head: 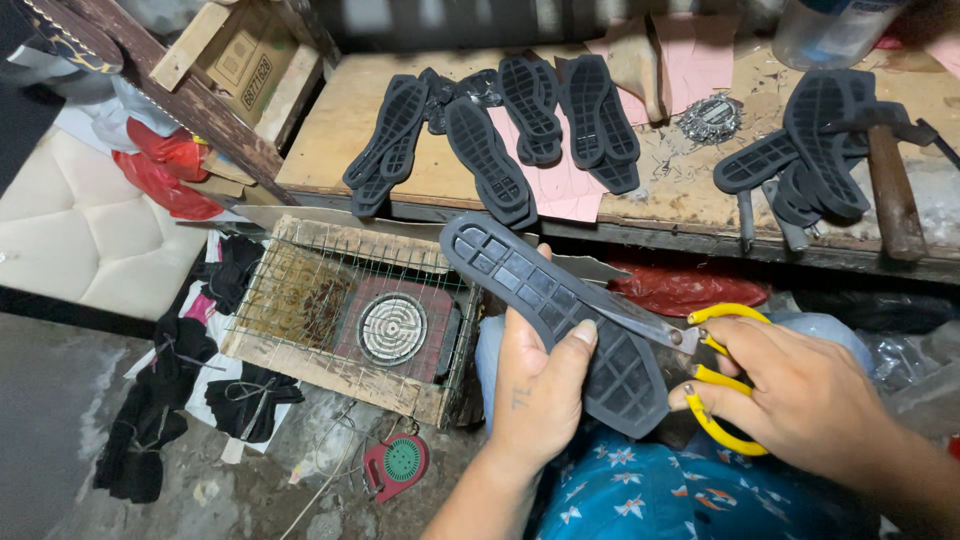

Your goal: The person trims the edges of black rubber shoe soles using yellow-handled shears. They hold each sole in one hand and carefully cut along the perimeter, flipping the sole to trim different sides. Trimmed soles are placed on a nearby wooden workbench.

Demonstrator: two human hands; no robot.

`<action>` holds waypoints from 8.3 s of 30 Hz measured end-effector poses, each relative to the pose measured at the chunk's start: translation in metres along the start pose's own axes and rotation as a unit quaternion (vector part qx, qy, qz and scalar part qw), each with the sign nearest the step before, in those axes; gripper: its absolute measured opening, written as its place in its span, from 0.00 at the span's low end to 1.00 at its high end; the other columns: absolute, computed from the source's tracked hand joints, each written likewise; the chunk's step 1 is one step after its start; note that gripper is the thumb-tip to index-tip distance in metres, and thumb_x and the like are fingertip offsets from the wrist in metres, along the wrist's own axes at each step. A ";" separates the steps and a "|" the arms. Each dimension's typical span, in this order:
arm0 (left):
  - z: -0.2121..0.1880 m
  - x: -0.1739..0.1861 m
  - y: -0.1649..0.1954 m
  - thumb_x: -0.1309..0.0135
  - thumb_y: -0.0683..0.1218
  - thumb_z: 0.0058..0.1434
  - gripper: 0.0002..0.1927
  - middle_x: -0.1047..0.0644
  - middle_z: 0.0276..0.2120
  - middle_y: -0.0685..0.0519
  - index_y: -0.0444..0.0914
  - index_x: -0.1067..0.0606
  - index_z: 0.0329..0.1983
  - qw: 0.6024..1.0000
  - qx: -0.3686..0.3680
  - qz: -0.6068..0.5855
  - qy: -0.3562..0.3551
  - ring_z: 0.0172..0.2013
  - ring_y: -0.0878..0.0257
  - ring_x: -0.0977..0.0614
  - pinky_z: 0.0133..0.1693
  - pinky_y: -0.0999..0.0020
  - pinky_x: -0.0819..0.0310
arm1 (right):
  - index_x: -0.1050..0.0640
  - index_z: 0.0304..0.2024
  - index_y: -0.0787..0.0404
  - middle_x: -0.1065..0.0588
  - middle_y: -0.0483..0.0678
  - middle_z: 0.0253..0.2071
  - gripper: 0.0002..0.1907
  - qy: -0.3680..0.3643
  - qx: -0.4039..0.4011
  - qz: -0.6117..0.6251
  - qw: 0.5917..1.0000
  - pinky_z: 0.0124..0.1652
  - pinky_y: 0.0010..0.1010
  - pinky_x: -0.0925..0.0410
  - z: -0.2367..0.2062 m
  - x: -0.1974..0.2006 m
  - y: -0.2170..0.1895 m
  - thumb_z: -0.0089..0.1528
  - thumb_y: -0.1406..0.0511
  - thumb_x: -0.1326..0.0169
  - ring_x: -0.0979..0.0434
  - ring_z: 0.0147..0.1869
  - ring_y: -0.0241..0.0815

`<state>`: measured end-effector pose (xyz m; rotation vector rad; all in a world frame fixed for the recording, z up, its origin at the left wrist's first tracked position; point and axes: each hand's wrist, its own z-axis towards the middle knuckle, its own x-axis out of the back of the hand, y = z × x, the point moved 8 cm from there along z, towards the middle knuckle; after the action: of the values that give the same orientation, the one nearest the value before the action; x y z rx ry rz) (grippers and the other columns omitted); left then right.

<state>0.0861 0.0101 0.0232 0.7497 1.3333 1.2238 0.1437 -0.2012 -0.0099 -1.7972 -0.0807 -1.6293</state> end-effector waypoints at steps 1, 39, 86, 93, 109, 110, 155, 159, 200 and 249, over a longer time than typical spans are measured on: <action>0.000 0.000 -0.001 0.54 0.37 0.67 0.37 0.30 0.58 0.48 0.28 0.50 0.78 1.000 0.003 -0.003 0.001 0.58 0.62 0.27 0.64 0.65 0.35 | 0.23 0.48 0.56 0.22 0.45 0.32 0.32 0.004 0.014 -0.003 1.000 0.36 0.39 0.29 -0.001 -0.001 0.000 0.48 0.47 0.33 0.19 0.36 0.48; -0.008 -0.016 -0.013 0.54 0.36 0.65 0.38 0.32 0.63 0.47 0.30 0.51 0.78 0.999 0.035 -0.007 -0.033 0.62 0.61 0.28 0.65 0.65 0.36 | 0.25 0.53 0.55 0.22 0.45 0.34 0.36 0.010 -0.031 0.059 0.998 0.37 0.35 0.29 0.001 0.006 -0.005 0.44 0.53 0.32 0.20 0.37 0.46; -0.018 -0.027 -0.030 0.53 0.36 0.68 0.35 0.29 0.58 0.49 0.30 0.46 0.77 0.995 0.063 -0.047 -0.064 0.58 0.64 0.26 0.63 0.67 0.33 | 0.24 0.52 0.55 0.22 0.45 0.32 0.34 -0.003 -0.047 0.054 0.997 0.38 0.35 0.28 -0.001 -0.003 -0.002 0.47 0.52 0.30 0.19 0.37 0.46; -0.024 -0.028 -0.040 0.52 0.36 0.67 0.37 0.27 0.56 0.50 0.32 0.49 0.78 0.994 0.084 -0.043 -0.057 0.55 0.66 0.25 0.60 0.68 0.32 | 0.25 0.47 0.63 0.22 0.52 0.34 0.32 0.144 0.123 0.026 0.982 0.33 0.37 0.29 -0.009 0.017 -0.027 0.45 0.53 0.33 0.20 0.34 0.50; -0.008 -0.011 -0.025 0.56 0.36 0.67 0.40 0.28 0.55 0.44 0.33 0.57 0.80 0.994 0.053 -0.094 0.006 0.55 0.55 0.21 0.59 0.59 0.26 | 0.26 0.52 0.64 0.19 0.49 0.39 0.20 -0.062 -0.160 0.444 0.879 0.36 0.28 0.26 -0.010 -0.059 0.037 0.56 0.71 0.42 0.16 0.37 0.37; -0.006 -0.004 -0.021 0.56 0.36 0.67 0.40 0.28 0.55 0.43 0.34 0.57 0.79 0.994 0.048 -0.090 0.024 0.55 0.55 0.21 0.58 0.58 0.25 | 0.26 0.53 0.65 0.20 0.50 0.38 0.21 -0.078 -0.152 0.497 0.851 0.35 0.28 0.28 -0.010 -0.066 0.033 0.56 0.71 0.41 0.19 0.37 0.36; -0.006 0.002 -0.001 0.56 0.37 0.68 0.35 0.26 0.59 0.39 0.29 0.52 0.77 0.997 0.029 -0.072 0.025 0.58 0.54 0.23 0.62 0.59 0.29 | 0.20 0.45 0.62 0.21 0.49 0.35 0.36 0.059 0.065 -0.041 0.995 0.36 0.37 0.28 -0.003 0.020 -0.010 0.45 0.44 0.35 0.19 0.37 0.50; -0.006 0.002 -0.003 0.56 0.36 0.67 0.35 0.25 0.59 0.39 0.29 0.50 0.77 0.998 0.031 -0.046 0.032 0.59 0.55 0.23 0.62 0.60 0.30 | 0.21 0.43 0.62 0.21 0.49 0.37 0.36 0.070 0.073 -0.071 0.992 0.37 0.36 0.28 -0.003 0.022 -0.013 0.46 0.42 0.36 0.18 0.39 0.50; -0.051 -0.049 -0.086 0.46 0.52 0.71 0.28 0.26 0.54 0.42 0.32 0.33 0.68 0.914 0.313 -0.110 -0.233 0.51 0.61 0.24 0.47 0.72 0.25 | 0.28 0.56 0.62 0.26 0.42 0.41 0.27 0.092 -0.095 0.474 0.870 0.43 0.23 0.32 0.007 -0.017 0.038 0.54 0.72 0.36 0.27 0.44 0.31; -0.002 0.004 -0.016 0.52 0.37 0.68 0.20 0.21 0.49 0.47 0.28 0.33 0.63 0.996 0.046 -0.072 0.030 0.49 0.64 0.19 0.54 0.67 0.25 | 0.21 0.42 0.64 0.20 0.51 0.33 0.33 0.148 0.106 -0.006 0.983 0.30 0.35 0.30 -0.002 0.029 -0.037 0.44 0.47 0.31 0.20 0.31 0.48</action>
<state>0.0867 0.0091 0.0063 0.6730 1.4751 1.0831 0.1301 -0.1857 0.0324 -1.3839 -0.1250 -1.8067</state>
